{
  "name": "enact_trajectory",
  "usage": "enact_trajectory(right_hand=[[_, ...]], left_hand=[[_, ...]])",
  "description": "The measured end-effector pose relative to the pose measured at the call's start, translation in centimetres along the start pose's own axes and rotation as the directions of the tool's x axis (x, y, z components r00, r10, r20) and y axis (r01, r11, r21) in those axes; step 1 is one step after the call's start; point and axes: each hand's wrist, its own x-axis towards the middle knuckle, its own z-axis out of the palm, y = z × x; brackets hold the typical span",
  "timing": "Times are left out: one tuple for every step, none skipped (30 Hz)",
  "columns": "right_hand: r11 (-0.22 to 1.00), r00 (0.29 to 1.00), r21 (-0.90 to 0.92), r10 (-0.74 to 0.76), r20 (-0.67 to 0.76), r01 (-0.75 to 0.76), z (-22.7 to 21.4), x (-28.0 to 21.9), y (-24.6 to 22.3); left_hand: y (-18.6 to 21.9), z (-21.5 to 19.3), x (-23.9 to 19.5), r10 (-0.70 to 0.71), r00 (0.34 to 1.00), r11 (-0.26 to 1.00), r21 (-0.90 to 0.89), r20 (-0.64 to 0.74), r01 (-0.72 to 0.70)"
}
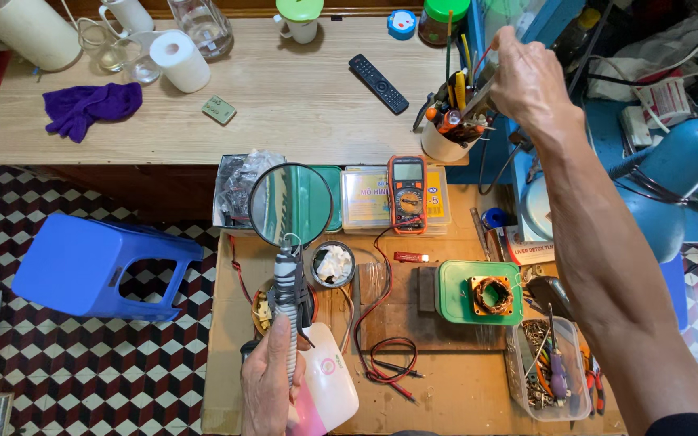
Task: The person cleans a circular electronic component with a handheld air blower and a cloth, then uses a magnifying lamp to closely inspect the component's internal wiring and structure. They rotate the component to view different angles and adjust the magnifier for better visibility.
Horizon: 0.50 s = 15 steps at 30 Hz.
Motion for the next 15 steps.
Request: enact_trajectory(right_hand=[[0.999,0.999,0.024,0.029,-0.014,-0.029,-1.1,-0.1,-0.2],[0.997,0.998,0.049,0.062,-0.024,-0.061,-1.8,-0.5,-0.4],[0.996,0.997,0.060,0.066,-0.025,-0.065,-2.3,-1.1,-0.7],[0.995,0.997,0.066,0.072,-0.030,-0.070,-2.7,-1.6,-0.7],[0.995,0.996,0.073,0.078,-0.035,-0.075,-2.8,-1.9,-0.7],[0.993,0.996,0.083,0.090,-0.016,-0.088,-2.5,-2.2,-0.8],[0.990,0.995,0.092,0.102,0.003,-0.102,-2.0,-2.4,-1.0],[0.988,0.993,0.104,0.113,0.022,-0.115,-1.1,-2.5,-1.2],[0.982,0.990,0.131,0.131,0.046,-0.136,-0.3,-2.7,-1.2],[0.975,0.987,0.161,0.146,0.072,-0.155,0.7,-2.8,-1.4],[0.966,0.982,0.190,0.159,0.098,-0.176,1.6,-2.9,-1.5],[0.979,0.996,0.184,0.085,0.020,-0.087,2.4,-3.1,-1.5],[0.985,0.998,0.172,0.008,-0.058,0.002,3.0,-3.3,-1.4],[0.985,0.988,0.150,-0.071,-0.134,0.091,3.5,-3.5,-1.1],[0.984,0.987,0.133,-0.105,-0.122,0.121,3.8,-3.6,-0.8]], left_hand=[[0.2,0.0,0.0,-0.004,1.000,1.000,0.007,-0.005,0.004],[0.2,0.1,0.0,-0.012,1.000,1.000,0.017,-0.008,0.013],[0.2,0.0,-0.1,-0.021,1.000,0.999,0.026,-0.011,0.021],[0.3,0.2,0.0,-0.026,0.999,0.999,0.026,-0.022,0.027],[0.4,0.3,0.0,-0.032,0.999,0.999,0.026,-0.034,0.033],[0.5,0.4,0.1,-0.038,0.998,0.999,0.029,-0.044,0.039],[0.5,0.5,0.2,-0.026,0.999,0.999,0.024,-0.038,0.027],[0.6,0.6,0.3,-0.014,0.999,1.000,0.019,-0.035,0.015],[0.6,0.8,0.4,-0.002,0.999,1.000,0.013,-0.032,0.002],[0.6,0.8,0.4,-0.002,0.999,1.000,0.017,-0.032,0.002],[0.6,0.8,0.5,-0.002,0.999,1.000,0.020,-0.032,0.002],[0.6,0.8,0.5,-0.002,0.999,1.000,0.023,-0.035,0.003],[0.6,0.8,0.6,-0.005,0.999,1.000,0.023,-0.042,0.006],[0.5,0.9,0.6,-0.008,0.999,1.000,0.022,-0.048,0.010],[0.5,0.9,0.6,-0.012,0.999,1.000,0.021,-0.053,0.013]])
